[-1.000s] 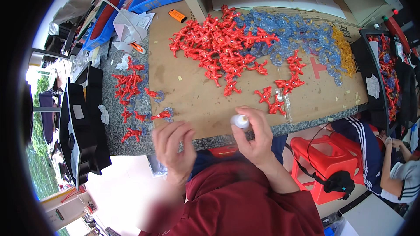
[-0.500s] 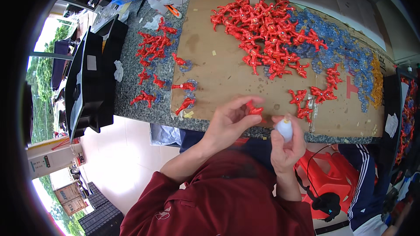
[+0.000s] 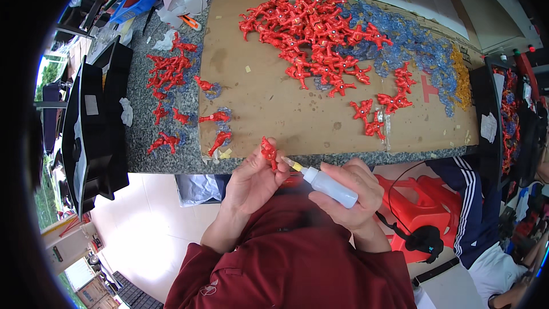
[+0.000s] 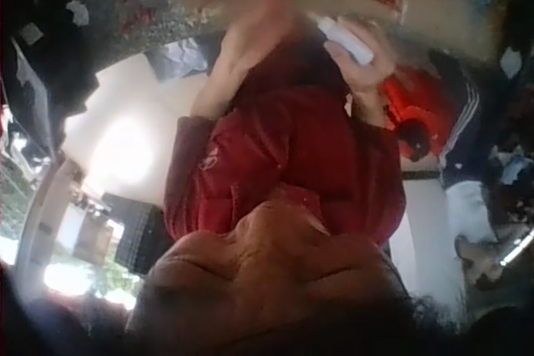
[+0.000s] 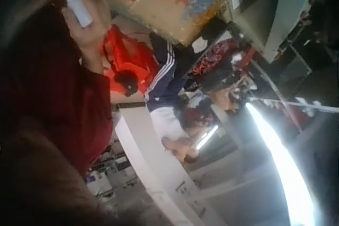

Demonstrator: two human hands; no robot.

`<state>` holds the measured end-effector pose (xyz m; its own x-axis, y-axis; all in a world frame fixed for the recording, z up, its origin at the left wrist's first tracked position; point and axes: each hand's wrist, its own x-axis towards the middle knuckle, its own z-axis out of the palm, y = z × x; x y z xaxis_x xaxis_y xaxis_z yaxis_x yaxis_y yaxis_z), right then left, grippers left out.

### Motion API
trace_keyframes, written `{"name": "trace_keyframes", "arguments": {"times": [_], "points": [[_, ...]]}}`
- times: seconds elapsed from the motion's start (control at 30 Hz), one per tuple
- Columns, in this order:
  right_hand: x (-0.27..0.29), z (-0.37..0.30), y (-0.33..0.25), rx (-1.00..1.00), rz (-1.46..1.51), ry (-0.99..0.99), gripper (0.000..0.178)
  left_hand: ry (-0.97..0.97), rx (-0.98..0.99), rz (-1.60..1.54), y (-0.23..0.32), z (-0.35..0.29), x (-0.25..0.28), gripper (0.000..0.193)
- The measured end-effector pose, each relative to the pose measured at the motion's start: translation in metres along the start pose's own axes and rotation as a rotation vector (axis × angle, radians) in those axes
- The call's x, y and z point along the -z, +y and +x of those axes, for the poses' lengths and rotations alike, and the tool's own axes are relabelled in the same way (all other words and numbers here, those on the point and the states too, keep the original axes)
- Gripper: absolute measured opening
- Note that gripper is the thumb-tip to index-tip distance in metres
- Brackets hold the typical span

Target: The person glues small red plastic toy figurine parts together using a glue bottle.

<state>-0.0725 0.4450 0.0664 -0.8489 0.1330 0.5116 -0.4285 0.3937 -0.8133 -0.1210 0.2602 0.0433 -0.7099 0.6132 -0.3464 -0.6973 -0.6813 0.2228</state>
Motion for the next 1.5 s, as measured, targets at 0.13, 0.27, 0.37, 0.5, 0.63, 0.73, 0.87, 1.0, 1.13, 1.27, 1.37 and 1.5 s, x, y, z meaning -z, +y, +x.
{"name": "trace_keyframes", "arguments": {"times": [0.13, 0.27, 0.37, 0.5, 0.63, 0.73, 0.87, 1.0, 1.13, 1.27, 1.37, 1.5], "points": [[-0.001, -0.001, 0.001, -0.053, -0.046, -0.051, 0.040, -0.060, 0.057, -0.125, 0.000, 0.002, 0.005, 0.026], [-0.004, 0.002, -0.001, -0.068, -0.048, -0.064, 0.040, -0.053, 0.067, -0.136, -0.001, 0.002, 0.006, 0.027], [-0.005, 0.002, 0.000, -0.066, -0.033, -0.070, 0.040, -0.061, 0.064, -0.139, -0.002, 0.003, 0.005, 0.028], [-0.003, 0.001, 0.001, -0.092, -0.031, -0.067, 0.040, -0.019, 0.054, 0.016, -0.002, 0.003, 0.001, 0.024], [0.002, 0.000, -0.003, -0.134, 0.014, -0.076, 0.038, -0.013, 0.055, 0.018, -0.003, 0.005, 0.004, 0.027], [0.001, 0.001, -0.003, -0.148, 0.028, -0.080, 0.037, -0.010, 0.063, 0.032, -0.003, 0.005, 0.004, 0.028], [-0.001, 0.003, 0.000, -0.124, 0.015, -0.088, 0.037, -0.005, 0.054, 0.059, -0.004, 0.006, 0.003, 0.028], [0.006, 0.003, 0.000, -0.212, 0.077, -0.020, 0.035, -0.052, 0.058, 0.033, -0.003, 0.006, 0.006, 0.027], [-0.006, 0.008, 0.010, -0.328, 0.117, 0.074, 0.032, -0.038, 0.047, 0.073, -0.003, 0.005, 0.004, 0.023], [-0.037, 0.034, 0.027, -0.265, -0.075, -0.079, 0.029, -0.027, -0.009, 0.093, -0.002, -0.006, 0.010, 0.020], [-0.058, 0.039, 0.040, -0.336, 0.045, -0.054, 0.031, -0.068, -0.005, 0.104, -0.003, -0.006, 0.009, 0.020], [-0.048, 0.040, 0.029, -0.316, -0.044, -0.101, 0.036, -0.015, 0.014, 0.098, 0.000, -0.007, 0.010, 0.019]]}}
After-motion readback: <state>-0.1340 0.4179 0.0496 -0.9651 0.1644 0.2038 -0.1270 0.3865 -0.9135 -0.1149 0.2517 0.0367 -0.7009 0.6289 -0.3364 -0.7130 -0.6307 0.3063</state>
